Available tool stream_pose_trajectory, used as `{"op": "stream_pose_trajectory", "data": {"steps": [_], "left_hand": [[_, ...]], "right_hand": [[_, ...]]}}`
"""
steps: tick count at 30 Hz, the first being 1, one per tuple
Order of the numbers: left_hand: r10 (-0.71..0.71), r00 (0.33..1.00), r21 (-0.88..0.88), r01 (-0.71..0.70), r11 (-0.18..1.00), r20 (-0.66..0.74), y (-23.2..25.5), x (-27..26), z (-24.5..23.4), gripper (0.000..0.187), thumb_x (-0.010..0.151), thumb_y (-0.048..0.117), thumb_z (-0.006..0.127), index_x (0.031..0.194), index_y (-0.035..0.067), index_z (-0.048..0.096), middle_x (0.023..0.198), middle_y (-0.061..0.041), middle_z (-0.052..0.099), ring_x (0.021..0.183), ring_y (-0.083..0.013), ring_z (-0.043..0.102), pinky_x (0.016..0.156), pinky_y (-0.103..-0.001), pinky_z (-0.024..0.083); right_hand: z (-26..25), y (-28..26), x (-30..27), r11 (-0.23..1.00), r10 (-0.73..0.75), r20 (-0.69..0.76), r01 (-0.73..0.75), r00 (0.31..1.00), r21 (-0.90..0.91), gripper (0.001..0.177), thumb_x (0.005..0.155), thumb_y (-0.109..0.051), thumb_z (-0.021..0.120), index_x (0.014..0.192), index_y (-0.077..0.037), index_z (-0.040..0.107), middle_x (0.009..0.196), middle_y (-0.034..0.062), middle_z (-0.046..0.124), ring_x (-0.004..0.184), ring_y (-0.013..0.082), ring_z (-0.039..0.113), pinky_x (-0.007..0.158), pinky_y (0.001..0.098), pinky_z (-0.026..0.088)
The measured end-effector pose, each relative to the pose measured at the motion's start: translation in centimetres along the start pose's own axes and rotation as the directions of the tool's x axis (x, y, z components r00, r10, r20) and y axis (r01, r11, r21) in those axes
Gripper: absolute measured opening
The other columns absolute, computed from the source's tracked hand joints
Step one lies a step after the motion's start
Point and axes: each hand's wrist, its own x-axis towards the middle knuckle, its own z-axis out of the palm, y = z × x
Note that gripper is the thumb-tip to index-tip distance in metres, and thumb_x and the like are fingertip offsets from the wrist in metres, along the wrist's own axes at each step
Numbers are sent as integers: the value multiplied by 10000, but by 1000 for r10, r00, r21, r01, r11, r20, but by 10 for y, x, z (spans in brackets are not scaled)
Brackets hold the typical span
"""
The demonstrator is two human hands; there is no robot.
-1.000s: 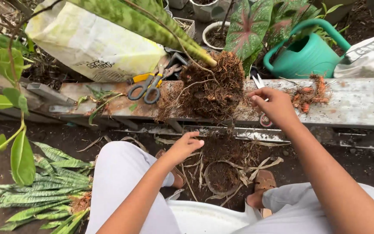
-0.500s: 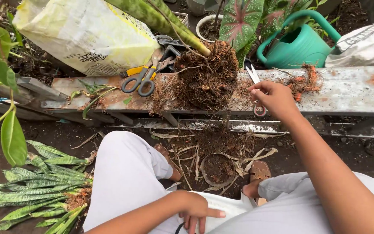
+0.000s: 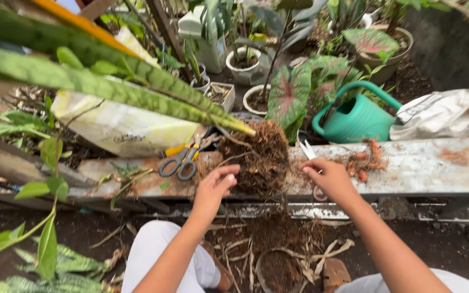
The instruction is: Trimming the roots of a snake plant and preparing it for repotting.
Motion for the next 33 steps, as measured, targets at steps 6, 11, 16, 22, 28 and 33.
{"op": "stream_pose_trajectory", "data": {"steps": [6, 11, 16, 22, 28, 33], "left_hand": [[-57, 998, 212, 63, 975, -32, -25, 3, 31, 424, 893, 205, 682, 1315, 160, 692, 1270, 1, 740, 984, -161, 713, 883, -290, 553], [19, 995, 443, 26, 896, -97, -1, 5, 54, 625, 839, 150, 721, 1433, 204, 533, 1386, -49, 584, 1182, -213, 645, 1003, -368, 511], [307, 951, 426, -291, 856, 33, 9, 13, 62, 647, 777, -81, 563, 1390, 124, 561, 1420, -89, 560, 1302, -281, 552, 1074, -390, 424], [200, 979, 333, -179, 926, -30, 12, 9, 47, 453, 823, -106, 482, 1063, 129, 786, 1198, -14, 771, 1151, -170, 724, 1061, -322, 503], [101, 995, 243, -95, 965, -14, 14, 6, 51, 419, 889, -13, 578, 1223, 187, 735, 1232, 0, 708, 1152, -143, 695, 1002, -291, 542], [156, 987, 245, -144, 959, -33, 16, 6, 55, 501, 866, 9, 608, 1327, 200, 646, 1314, 16, 641, 1201, -155, 642, 1007, -340, 517]], "right_hand": [[8, -6, 3, 997, 22, 40, -19, 999, -76, 262, 946, -265, 642, 1142, -174, 791, 877, 30, 817, 705, 133, 726, 681, 327, 575], [10, -1, 12, 998, -18, 51, 21, 999, -56, 245, 940, -258, 645, 1118, -158, 781, 833, 30, 815, 687, 115, 749, 688, 309, 591], [7, -4, 6, 999, 38, 41, -38, 998, 1, 246, 944, -233, 632, 1112, -143, 787, 790, 42, 794, 667, 120, 721, 675, 311, 584], [11, -3, 8, 996, 91, 75, -91, 993, -9, 254, 946, -243, 633, 1137, -151, 772, 819, 42, 782, 687, 119, 703, 628, 349, 566], [16, 9, 17, 999, 39, 73, -36, 997, -35, 259, 935, -259, 648, 1138, -157, 774, 831, 44, 810, 692, 123, 749, 690, 298, 588], [13, 0, 12, 997, 72, 83, -68, 994, -48, 254, 934, -253, 646, 1128, -157, 779, 824, 36, 809, 683, 118, 738, 679, 303, 578]]}}
